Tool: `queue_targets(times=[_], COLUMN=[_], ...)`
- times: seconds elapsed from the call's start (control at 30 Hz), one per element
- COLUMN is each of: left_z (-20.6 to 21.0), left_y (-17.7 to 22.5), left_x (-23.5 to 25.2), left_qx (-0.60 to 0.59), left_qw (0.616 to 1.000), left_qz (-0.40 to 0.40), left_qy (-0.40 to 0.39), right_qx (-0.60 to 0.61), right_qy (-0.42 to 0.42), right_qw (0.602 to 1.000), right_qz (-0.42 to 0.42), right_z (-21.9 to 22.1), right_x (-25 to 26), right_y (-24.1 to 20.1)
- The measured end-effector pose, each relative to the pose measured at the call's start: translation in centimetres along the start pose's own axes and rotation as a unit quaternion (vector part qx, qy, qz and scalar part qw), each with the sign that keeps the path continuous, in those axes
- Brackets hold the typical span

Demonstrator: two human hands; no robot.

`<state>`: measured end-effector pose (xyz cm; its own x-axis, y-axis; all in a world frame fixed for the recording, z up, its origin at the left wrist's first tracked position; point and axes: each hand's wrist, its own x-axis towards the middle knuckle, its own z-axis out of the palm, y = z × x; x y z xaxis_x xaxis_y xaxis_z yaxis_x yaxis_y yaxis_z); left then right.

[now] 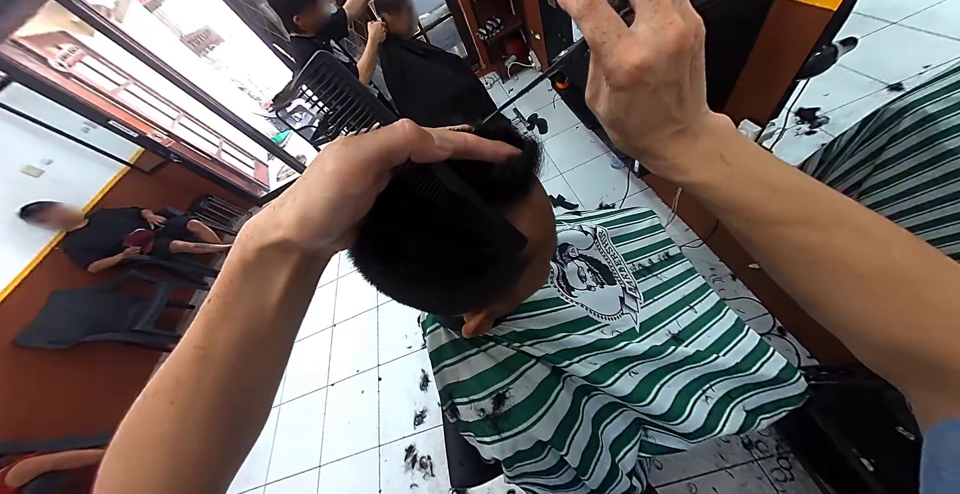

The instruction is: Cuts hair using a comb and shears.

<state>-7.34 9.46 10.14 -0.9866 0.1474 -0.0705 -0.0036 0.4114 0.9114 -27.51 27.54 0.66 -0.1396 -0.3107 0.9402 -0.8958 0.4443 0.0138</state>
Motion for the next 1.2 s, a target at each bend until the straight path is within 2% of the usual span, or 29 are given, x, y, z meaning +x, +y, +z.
queue_targets(times=[0.1,0.23,0.3,0.37,0.47,0.5,0.53,0.7,0.73,0.77,0.87,0.93,1.0,1.03,1.1,1.13,1.2], left_z=[-0.3,-0.7,-1.1,-1.6,-1.8,-1.7,-1.6,-1.1,-1.2,-1.6,-4.1,-6.4,-7.7,-7.5,-6.2,-5.2,-3.7], left_y=[-0.1,-0.3,-0.2,0.3,2.4,3.3,3.9,5.3,5.2,5.0,2.7,-1.1,-6.7,-9.8,-15.1,-16.9,-18.9], left_x=[0.0,-0.1,0.0,0.5,1.8,2.3,2.8,4.7,4.8,4.9,4.0,2.1,-0.9,-2.6,-5.6,-6.4,-7.1], left_qx=[-0.004,0.005,0.017,0.023,-0.054,-0.085,-0.108,-0.120,-0.098,-0.054,0.012,-0.007,-0.055,-0.089,-0.150,-0.173,-0.203], left_qw=[1.000,1.000,0.999,0.997,0.988,0.983,0.979,0.971,0.972,0.974,0.972,0.964,0.944,0.934,0.924,0.919,0.912], left_qz=[0.002,0.011,0.024,0.067,0.142,0.160,0.174,0.198,0.197,0.193,0.157,0.117,0.095,0.103,0.167,0.205,0.269], left_qy=[-0.012,-0.012,-0.013,-0.005,0.021,0.024,0.025,0.058,0.080,0.102,0.173,0.240,0.311,0.329,0.311,0.288,0.233], right_qx=[0.014,0.044,0.114,0.261,0.535,0.594,0.634,0.679,0.684,0.672,0.608,0.545,0.464,0.424,0.339,0.293,0.231], right_qy=[-0.020,-0.122,-0.172,-0.219,-0.264,-0.272,-0.282,-0.325,-0.323,-0.316,-0.287,-0.300,-0.349,-0.386,-0.458,-0.483,-0.477], right_qw=[0.999,0.983,0.960,0.904,0.723,0.668,0.628,0.555,0.550,0.569,0.660,0.710,0.748,0.756,0.761,0.752,0.742], right_qz=[0.029,0.133,0.189,0.259,0.348,0.357,0.353,0.355,0.355,0.353,0.335,0.332,0.322,0.315,0.312,0.341,0.411], right_z=[-0.7,-3.6,-5.2,-6.6,-8.4,-8.7,-8.9,-8.6,-8.3,-7.9,-6.3,-4.4,-2.0,-1.0,-0.8,-1.8,-2.3], right_x=[-0.3,-2.6,-4.1,-5.2,-4.7,-4.1,-3.3,2.3,3.4,4.5,7.5,9.3,10.7,11.2,11.6,11.6,11.2], right_y=[-0.1,0.4,0.7,1.4,2.2,2.4,2.4,-1.3,-2.2,-3.2,-5.3,-5.7,-5.4,-5.3,-6.9,-9.2,-11.8])
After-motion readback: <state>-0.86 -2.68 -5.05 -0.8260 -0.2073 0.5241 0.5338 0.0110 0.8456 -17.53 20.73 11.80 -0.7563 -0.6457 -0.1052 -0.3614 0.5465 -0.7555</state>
